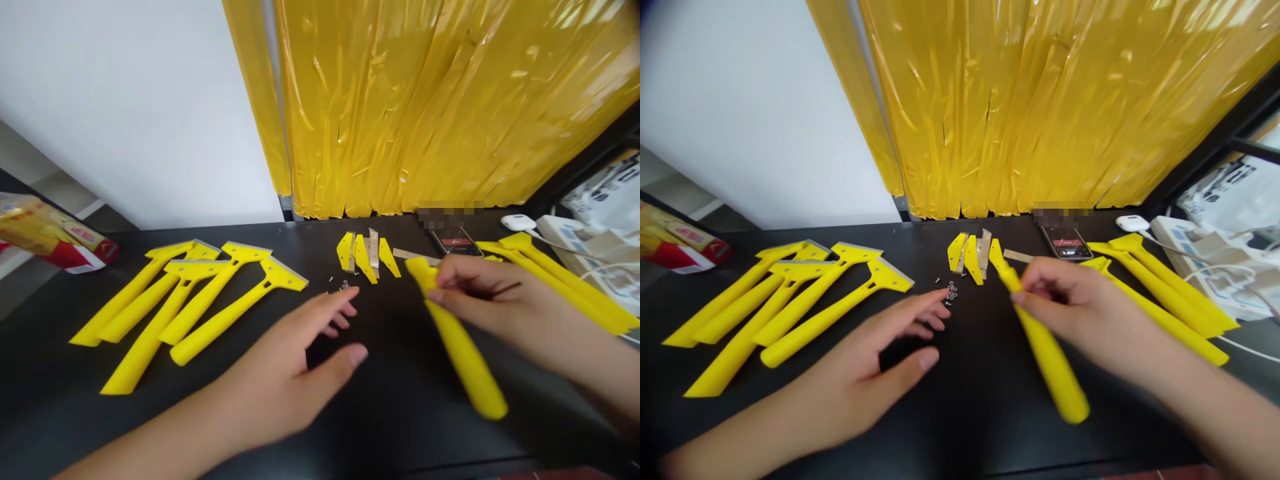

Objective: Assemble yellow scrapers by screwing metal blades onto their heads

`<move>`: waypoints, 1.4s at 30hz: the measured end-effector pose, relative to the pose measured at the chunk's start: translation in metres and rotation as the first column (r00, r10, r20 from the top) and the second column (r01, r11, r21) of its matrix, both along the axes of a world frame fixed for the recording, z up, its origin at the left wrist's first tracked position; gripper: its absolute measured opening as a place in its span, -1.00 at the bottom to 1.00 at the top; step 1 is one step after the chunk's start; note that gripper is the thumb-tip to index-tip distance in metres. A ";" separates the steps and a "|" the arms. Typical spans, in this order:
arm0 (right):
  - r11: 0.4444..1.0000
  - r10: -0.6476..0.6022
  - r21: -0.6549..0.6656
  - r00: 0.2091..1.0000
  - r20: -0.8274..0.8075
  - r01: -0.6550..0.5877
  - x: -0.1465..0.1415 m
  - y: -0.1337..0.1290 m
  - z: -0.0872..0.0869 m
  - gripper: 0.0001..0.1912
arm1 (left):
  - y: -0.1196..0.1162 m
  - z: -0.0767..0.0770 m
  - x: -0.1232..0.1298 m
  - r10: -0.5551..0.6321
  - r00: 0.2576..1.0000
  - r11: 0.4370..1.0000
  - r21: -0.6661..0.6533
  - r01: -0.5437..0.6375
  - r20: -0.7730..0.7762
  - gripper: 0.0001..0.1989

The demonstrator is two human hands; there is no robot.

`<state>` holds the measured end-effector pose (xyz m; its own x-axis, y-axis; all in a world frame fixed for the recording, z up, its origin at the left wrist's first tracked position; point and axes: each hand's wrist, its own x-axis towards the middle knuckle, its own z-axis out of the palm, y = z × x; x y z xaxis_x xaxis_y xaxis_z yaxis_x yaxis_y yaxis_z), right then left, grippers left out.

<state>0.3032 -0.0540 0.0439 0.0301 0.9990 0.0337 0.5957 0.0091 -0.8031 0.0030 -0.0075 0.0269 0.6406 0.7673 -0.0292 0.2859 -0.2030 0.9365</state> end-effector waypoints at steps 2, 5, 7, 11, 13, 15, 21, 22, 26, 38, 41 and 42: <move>0.989 0.104 -0.090 0.981 -0.163 -0.120 -0.041 0.009 0.001 -0.76 | -0.010 -0.003 0.004 -0.032 0.958 0.909 -0.391 0.146 0.285 -0.34; 0.949 0.189 -0.155 0.887 -0.421 -0.275 -0.084 0.016 -0.002 -0.77 | -0.010 -0.006 0.009 0.077 0.885 0.790 -0.569 0.228 0.460 -0.50; 0.918 0.265 -0.112 0.800 -0.538 -0.380 -0.096 0.018 -0.005 -0.70 | -0.005 -0.007 0.011 0.203 0.880 0.766 -0.629 0.130 0.429 -0.62; 0.952 0.275 0.001 0.860 -0.430 -0.305 -0.079 0.023 -0.013 -0.69 | 0.005 -0.011 0.012 0.377 0.875 0.719 -0.692 -0.069 0.304 -0.62; 0.973 0.226 0.079 0.961 -0.159 -0.216 -0.062 0.030 -0.022 -0.69 | 0.009 -0.013 0.012 0.398 0.879 0.712 -0.693 -0.116 0.262 -0.59; 0.966 0.175 0.166 0.975 0.138 -0.197 -0.047 0.039 -0.032 -0.64 | 0.011 -0.013 0.011 0.416 0.877 0.710 -0.689 -0.147 0.242 -0.57; 0.952 0.098 0.196 0.840 0.534 -0.236 -0.042 0.051 -0.052 -0.45 | 0.015 -0.012 0.010 0.451 0.867 0.739 -0.633 -0.231 0.211 -0.54; 0.954 0.099 0.180 0.816 0.570 -0.242 -0.044 0.051 -0.053 -0.43 | 0.015 -0.012 0.010 0.440 0.874 0.747 -0.625 -0.229 0.206 -0.54; 0.952 0.115 0.142 0.748 0.654 -0.271 -0.046 0.047 -0.057 -0.38 | 0.016 -0.013 0.013 0.418 0.884 0.755 -0.620 -0.212 0.207 -0.54; 0.995 -0.018 0.085 0.749 0.662 -0.051 -0.048 0.056 -0.056 -0.67 | 0.015 -0.013 0.013 0.392 0.880 0.755 -0.641 -0.141 0.268 -0.63; 0.997 -0.050 0.078 0.749 0.661 -0.003 -0.047 0.060 -0.059 -0.77 | 0.014 -0.013 0.013 0.382 0.886 0.762 -0.631 -0.142 0.263 -0.63; 0.997 -0.058 0.077 0.752 0.656 0.010 -0.046 0.060 -0.059 -0.81 | 0.014 -0.013 0.012 0.380 0.888 0.765 -0.627 -0.146 0.257 -0.63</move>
<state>0.2567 0.0061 -0.0156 0.0107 0.9925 0.1216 0.9773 0.0153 -0.2111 0.0153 0.0066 0.0141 0.4696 0.8155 -0.3382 -0.1239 0.4401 0.8894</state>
